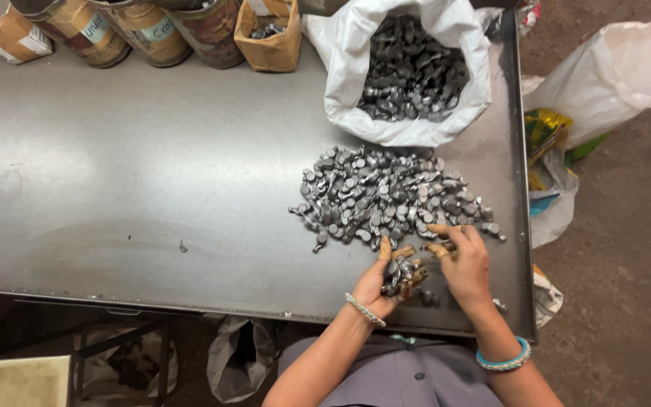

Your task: The person sorts small metal castings on a metal table, picking up individual pieces by hand, turning them over, and placing acceptable pieces into a white sack at the edge of the table. They occasionally gather handfuls of castings and continue inspecting them one at a time.

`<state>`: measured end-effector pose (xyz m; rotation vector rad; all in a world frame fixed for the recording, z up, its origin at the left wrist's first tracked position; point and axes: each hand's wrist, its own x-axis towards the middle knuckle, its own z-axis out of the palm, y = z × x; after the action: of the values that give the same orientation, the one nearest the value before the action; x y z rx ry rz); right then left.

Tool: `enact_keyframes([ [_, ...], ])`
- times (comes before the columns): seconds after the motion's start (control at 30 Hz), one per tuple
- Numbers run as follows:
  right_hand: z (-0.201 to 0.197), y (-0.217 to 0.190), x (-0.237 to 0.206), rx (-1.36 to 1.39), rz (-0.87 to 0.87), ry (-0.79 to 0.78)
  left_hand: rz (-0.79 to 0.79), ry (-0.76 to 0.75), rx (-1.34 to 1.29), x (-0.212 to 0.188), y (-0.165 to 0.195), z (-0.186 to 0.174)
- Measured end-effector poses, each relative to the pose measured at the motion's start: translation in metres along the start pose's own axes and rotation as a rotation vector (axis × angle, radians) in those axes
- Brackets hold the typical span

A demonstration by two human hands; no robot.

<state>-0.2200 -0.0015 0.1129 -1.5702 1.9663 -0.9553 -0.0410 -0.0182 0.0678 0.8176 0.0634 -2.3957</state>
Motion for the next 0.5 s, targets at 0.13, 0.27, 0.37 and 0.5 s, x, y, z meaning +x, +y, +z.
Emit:
enact_keyframes([
  [0.13,0.0,-0.027,0.017,-0.277,-0.166,0.027,0.158,-0.081,-0.115,0.034,0.041,0.062],
  [0.27,0.005,-0.029,0.014,-0.323,-0.176,-0.024,0.361,-0.128,-0.284,0.091,0.128,0.15],
  [0.37,0.01,-0.019,0.01,-0.444,-0.219,-0.073,0.513,-0.311,-0.083,0.12,0.182,0.19],
  [0.5,0.014,0.002,0.006,-0.227,-0.132,-0.076,0.57,-0.151,0.354,0.12,0.181,0.179],
])
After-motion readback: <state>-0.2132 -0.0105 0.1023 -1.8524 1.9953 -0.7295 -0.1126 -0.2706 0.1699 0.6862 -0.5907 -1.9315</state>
